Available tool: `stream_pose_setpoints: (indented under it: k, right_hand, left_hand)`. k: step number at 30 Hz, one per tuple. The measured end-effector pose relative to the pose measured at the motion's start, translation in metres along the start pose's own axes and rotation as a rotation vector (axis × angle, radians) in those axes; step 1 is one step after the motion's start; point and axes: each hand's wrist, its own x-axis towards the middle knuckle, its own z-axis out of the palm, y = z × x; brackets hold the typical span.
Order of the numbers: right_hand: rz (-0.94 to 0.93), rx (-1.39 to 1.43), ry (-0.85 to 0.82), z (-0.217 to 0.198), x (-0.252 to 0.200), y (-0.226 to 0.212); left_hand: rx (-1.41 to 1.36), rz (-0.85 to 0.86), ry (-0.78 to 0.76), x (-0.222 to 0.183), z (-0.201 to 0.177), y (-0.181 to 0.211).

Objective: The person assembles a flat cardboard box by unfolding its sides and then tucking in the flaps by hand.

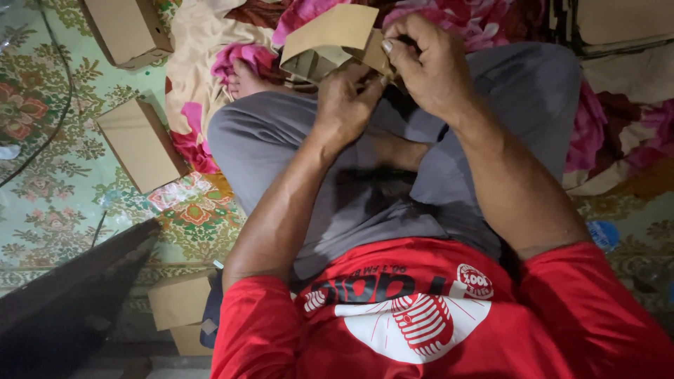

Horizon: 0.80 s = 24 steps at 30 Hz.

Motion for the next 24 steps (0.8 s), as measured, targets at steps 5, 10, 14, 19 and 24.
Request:
stream_pose_setpoints:
  k: [5,10,14,19,24]
  right_hand:
    - [0.014,0.02,-0.01,0.0,0.001,-0.002]
    - [0.08,0.127,-0.023,0.003,0.0,-0.006]
    - [-0.017,-0.006,0.004,0.002,-0.001,-0.003]
    - [-0.221,-0.213,-0.012,-0.013,0.002,-0.024]
    - [-0.036,-0.141,-0.242,-0.034,-0.007,-0.048]
  left_hand:
    - [0.025,-0.024,0.032,0.0,-0.003,0.01]
    - [0.042,-0.008,0.029,-0.001,-0.004,0.012]
    - [0.116,0.01,0.147,0.0,0.001,0.001]
    - [-0.19,-0.128,0.294,0.0,-0.011,-0.005]
    - [-0.607,-0.22,0.394,-0.004,-0.042,0.012]
